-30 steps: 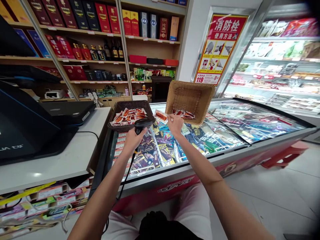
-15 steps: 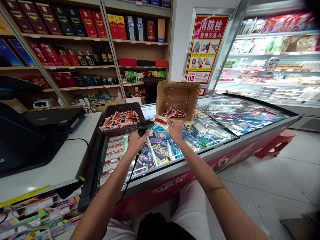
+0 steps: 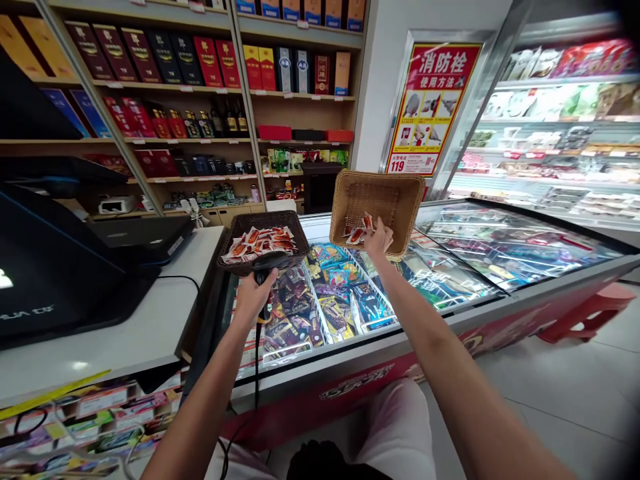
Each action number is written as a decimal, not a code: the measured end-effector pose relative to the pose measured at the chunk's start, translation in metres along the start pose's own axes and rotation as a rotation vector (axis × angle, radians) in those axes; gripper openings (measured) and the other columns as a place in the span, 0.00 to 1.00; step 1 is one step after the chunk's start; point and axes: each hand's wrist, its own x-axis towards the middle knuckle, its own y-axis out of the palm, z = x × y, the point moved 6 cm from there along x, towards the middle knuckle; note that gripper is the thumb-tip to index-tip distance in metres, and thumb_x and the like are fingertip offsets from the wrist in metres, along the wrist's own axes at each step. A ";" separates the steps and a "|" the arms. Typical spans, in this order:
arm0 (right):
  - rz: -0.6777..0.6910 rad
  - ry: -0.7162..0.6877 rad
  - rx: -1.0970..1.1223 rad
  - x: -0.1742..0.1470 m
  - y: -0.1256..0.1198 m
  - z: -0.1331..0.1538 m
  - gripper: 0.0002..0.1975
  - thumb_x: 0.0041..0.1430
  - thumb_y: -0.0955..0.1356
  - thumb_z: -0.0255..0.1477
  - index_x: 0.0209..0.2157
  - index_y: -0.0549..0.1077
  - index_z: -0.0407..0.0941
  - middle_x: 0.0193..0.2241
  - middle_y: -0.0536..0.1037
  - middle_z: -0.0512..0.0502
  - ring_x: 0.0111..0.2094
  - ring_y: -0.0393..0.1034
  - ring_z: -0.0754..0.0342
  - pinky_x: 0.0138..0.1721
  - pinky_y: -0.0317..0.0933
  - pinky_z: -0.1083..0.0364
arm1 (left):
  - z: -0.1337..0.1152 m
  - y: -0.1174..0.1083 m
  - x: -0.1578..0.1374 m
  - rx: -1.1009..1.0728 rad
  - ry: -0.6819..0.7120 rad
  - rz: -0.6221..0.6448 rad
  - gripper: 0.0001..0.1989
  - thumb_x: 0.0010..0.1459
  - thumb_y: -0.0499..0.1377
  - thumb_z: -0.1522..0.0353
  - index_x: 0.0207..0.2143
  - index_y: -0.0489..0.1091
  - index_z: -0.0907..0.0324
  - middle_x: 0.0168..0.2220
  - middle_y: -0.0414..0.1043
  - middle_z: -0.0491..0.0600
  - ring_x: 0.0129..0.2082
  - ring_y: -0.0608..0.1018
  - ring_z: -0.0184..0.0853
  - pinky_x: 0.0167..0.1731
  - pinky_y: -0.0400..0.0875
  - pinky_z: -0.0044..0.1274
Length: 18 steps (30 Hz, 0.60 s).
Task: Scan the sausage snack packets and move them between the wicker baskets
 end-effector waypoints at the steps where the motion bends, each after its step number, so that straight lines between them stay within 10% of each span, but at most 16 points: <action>1: 0.022 -0.065 0.005 -0.006 0.012 0.016 0.21 0.70 0.62 0.27 0.61 0.71 0.39 0.58 0.73 0.30 0.63 0.57 0.40 0.63 0.48 0.40 | 0.004 -0.011 0.004 -0.014 -0.012 -0.046 0.24 0.50 0.65 0.46 0.34 0.69 0.58 0.17 0.69 0.45 0.17 0.74 0.37 0.18 0.65 0.24; 9: 0.571 -0.661 -0.203 -0.105 0.154 0.159 0.11 0.68 0.68 0.33 0.46 0.80 0.47 0.49 0.81 0.43 0.51 0.73 0.47 0.56 0.59 0.49 | 0.028 -0.067 0.018 -0.081 -0.037 -0.197 0.26 0.50 0.64 0.44 0.33 0.71 0.59 0.17 0.69 0.45 0.16 0.72 0.34 0.17 0.65 0.23; 18: 0.545 -0.469 -0.242 -0.112 0.168 0.176 0.11 0.71 0.61 0.27 0.43 0.76 0.44 0.44 0.80 0.37 0.47 0.75 0.46 0.46 0.64 0.52 | 0.035 -0.074 0.009 -0.058 -0.044 -0.177 0.26 0.51 0.63 0.44 0.33 0.71 0.59 0.19 0.71 0.46 0.17 0.73 0.34 0.18 0.68 0.23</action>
